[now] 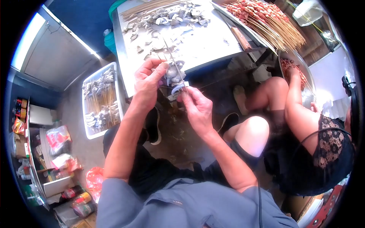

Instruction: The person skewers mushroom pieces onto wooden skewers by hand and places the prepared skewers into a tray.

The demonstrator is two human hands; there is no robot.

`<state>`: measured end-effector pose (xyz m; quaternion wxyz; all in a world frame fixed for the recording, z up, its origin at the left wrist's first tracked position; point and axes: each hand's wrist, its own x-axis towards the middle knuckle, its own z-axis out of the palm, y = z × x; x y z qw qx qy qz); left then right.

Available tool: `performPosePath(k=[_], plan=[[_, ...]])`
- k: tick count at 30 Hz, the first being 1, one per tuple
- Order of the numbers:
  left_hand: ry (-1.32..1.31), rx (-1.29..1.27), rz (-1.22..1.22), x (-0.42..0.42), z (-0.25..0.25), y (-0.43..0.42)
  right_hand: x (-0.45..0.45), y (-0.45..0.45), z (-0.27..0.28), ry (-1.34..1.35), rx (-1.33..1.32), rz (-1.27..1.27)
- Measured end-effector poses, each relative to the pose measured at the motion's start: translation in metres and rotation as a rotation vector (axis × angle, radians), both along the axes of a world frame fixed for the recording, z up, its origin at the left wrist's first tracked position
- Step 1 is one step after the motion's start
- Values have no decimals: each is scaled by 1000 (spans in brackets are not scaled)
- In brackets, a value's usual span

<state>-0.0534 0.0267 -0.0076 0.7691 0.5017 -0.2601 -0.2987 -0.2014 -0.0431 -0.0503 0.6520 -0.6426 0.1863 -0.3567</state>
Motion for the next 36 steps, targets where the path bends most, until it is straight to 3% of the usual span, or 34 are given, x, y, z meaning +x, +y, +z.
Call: performPosePath(k=[17,23,28,36], plan=[[-72,213,-74,-8,-22,-6,1,1,-19,-16,120,-14],[-103,99,-158,-17,5,0,-6,0,6,5,270,58],[-129,-27,97,5,4,7,0,5,0,23,285,120],[-92,-88,457,38,8,54,1,9,-16,181,-45,206]])
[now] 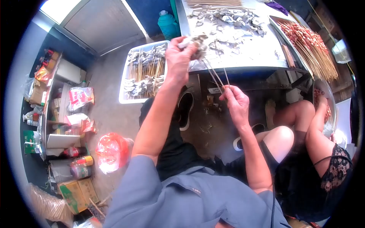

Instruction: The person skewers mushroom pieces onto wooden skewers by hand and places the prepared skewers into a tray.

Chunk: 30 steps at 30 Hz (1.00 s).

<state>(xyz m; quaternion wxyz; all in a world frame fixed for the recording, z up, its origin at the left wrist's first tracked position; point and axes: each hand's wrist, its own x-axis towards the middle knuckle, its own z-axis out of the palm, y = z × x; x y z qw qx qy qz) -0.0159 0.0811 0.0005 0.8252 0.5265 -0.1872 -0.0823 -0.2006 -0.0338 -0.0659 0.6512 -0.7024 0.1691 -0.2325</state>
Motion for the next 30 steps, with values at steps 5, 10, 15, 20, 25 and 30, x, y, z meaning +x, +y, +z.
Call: performPosePath(k=[5,10,15,20,25,30], plan=[[-7,-39,316,72,22,68,-3,6,3,-11,-43,-7],[52,216,501,164,26,128,-2,12,7,-9,-86,20],[137,584,335,226,-7,143,5,22,4,-1,-170,46],[189,684,70,257,-74,136,15,31,1,31,-207,71],[-119,1094,14,259,-116,135,22,38,-6,54,-204,88],[-577,1434,280,248,-124,133,21,43,-4,60,-212,128]])
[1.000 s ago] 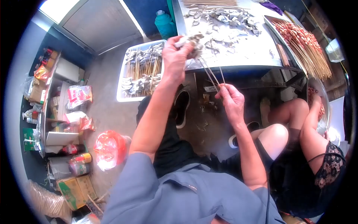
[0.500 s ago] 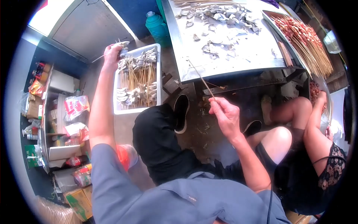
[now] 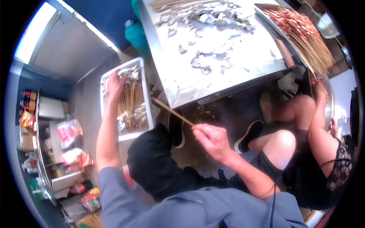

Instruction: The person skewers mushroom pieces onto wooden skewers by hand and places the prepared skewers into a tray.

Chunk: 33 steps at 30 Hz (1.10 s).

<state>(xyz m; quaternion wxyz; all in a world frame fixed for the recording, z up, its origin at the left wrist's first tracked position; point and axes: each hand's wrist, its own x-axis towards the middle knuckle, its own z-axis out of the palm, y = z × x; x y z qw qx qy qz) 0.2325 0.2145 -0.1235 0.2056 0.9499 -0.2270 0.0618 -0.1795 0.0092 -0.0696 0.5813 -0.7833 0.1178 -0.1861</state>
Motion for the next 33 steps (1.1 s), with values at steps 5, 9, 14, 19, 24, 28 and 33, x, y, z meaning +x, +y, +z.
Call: performPosePath(k=[5,9,14,19,24,28,33], plan=[[-128,-33,-17,-20,21,-15,-5,3,-10,-16,27,6],[-176,-161,-47,-28,58,-45,-12,-2,-10,-20,10,-6],[-238,-338,-219,-37,132,-118,-23,-9,4,-43,32,-10],[-268,-228,-417,-3,165,-211,-30,-16,15,-108,33,-2],[-237,-118,-453,55,154,-297,-30,-27,18,-63,66,11],[-238,1,-379,86,129,-344,-29,-39,14,1,157,3],[-243,121,-432,101,129,-365,-29,-53,17,140,391,-3]])
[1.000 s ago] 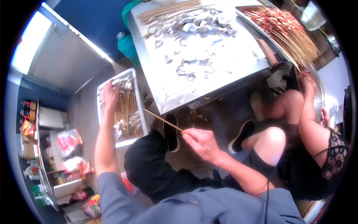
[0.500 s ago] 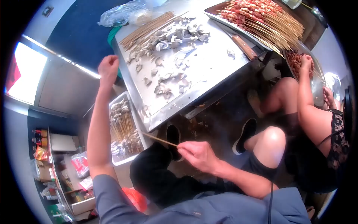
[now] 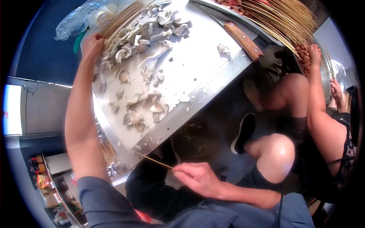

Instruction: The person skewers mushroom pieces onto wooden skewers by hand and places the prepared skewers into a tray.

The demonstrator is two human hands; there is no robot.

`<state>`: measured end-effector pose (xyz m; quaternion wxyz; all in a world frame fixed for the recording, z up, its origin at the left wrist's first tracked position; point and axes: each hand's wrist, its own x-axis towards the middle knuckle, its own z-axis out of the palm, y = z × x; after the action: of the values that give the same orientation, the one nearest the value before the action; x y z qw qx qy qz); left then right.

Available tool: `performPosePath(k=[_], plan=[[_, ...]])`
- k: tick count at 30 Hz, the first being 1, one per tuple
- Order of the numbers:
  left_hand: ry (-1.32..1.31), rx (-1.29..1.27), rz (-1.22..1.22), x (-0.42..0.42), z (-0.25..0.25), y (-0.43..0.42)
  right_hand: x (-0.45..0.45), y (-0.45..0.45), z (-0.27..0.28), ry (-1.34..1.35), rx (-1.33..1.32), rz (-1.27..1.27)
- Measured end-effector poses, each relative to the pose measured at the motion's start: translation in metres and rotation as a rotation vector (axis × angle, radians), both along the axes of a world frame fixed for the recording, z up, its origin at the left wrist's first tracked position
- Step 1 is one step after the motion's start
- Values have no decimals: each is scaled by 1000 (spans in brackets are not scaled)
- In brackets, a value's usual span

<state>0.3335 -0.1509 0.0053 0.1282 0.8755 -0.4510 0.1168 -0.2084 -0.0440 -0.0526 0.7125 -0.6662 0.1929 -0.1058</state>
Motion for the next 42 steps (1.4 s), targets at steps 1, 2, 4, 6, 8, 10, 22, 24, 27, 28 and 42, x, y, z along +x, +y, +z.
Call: performPosePath(k=[1,2,4,6,8,10,22,24,27,28,42], plan=[[-10,-18,12,-4,0,-1,0,0,-1,-1,4,0],[-15,-15,10,-8,3,-1,1,0,-2,11,38,5],[-50,56,9,-18,11,-3,1,-1,-1,18,69,4],[-108,83,-8,-13,11,-1,2,-1,3,-3,60,3],[-235,4,-94,-12,13,4,1,3,1,-9,54,8],[-274,-23,-100,-12,18,11,-1,8,0,-18,49,17],[919,-804,-77,-179,94,96,-18,19,7,-181,-397,-92],[1031,-872,-109,-228,100,117,-18,13,9,-224,-392,-165],[1242,-973,-282,-297,88,154,-21,4,19,-226,-288,-211],[1344,-969,-370,-318,78,168,-22,2,22,-233,-188,-253],[1303,-728,-144,-446,-8,201,-19,23,4,-229,-43,-233]])
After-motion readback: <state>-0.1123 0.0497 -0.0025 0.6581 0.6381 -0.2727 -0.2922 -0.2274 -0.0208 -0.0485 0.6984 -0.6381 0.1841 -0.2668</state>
